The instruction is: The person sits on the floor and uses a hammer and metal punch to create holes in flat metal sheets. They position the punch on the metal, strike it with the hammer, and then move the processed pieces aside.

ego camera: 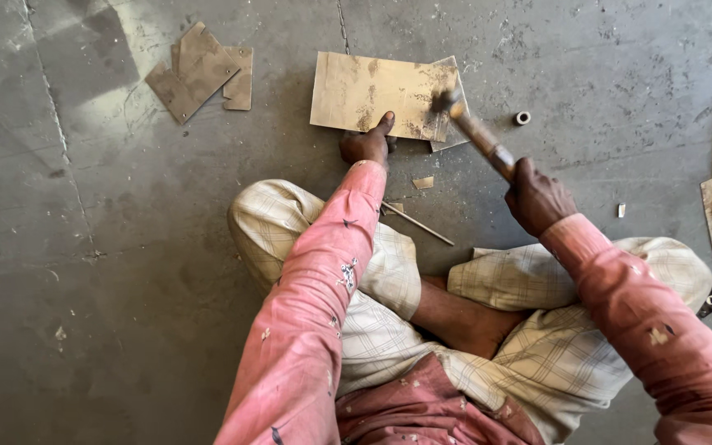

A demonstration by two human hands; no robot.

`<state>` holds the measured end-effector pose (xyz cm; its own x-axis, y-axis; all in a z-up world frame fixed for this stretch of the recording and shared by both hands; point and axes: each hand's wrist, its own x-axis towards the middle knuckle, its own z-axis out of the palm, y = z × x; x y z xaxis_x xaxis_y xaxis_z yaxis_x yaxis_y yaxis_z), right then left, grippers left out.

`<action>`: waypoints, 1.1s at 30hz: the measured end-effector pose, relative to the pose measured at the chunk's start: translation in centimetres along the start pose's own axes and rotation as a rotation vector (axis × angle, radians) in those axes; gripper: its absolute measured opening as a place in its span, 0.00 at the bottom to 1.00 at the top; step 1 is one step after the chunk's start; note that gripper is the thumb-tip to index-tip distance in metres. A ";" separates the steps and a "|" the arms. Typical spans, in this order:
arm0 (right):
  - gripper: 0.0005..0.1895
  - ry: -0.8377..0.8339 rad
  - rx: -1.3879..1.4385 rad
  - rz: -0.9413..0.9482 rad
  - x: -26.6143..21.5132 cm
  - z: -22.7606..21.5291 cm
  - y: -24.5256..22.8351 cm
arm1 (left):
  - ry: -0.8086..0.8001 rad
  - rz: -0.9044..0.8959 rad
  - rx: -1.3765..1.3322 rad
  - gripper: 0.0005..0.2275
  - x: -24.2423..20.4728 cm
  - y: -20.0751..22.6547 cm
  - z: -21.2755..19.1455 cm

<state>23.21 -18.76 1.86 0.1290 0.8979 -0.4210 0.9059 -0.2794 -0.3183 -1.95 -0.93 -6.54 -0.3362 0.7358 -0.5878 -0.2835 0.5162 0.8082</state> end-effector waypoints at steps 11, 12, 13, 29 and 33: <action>0.14 0.040 -0.073 -0.148 -0.7 0.3 1.7 | 0.154 0.006 0.407 0.25 -0.6 1.8 0.8; 0.13 0.036 -0.055 -0.170 -0.5 0.1 2.0 | 0.161 0.013 0.371 0.25 -0.5 1.8 1.1; 0.14 0.077 -0.048 -0.168 -0.7 0.5 1.9 | 0.142 0.017 0.492 0.25 -0.4 1.6 0.7; 0.17 0.153 -0.096 -0.101 2.4 -1.5 1.6 | 0.270 0.171 0.544 0.31 -1.2 -1.3 -0.2; 0.28 0.060 -0.016 0.050 5.8 -1.3 -0.5 | 0.228 0.026 0.526 0.30 -0.8 -2.1 -0.6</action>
<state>24.02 -12.93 0.69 0.1978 0.9017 -0.3844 0.9038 -0.3195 -0.2846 -1.62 -2.89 -7.74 -0.5389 0.6682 -0.5130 0.1931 0.6907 0.6969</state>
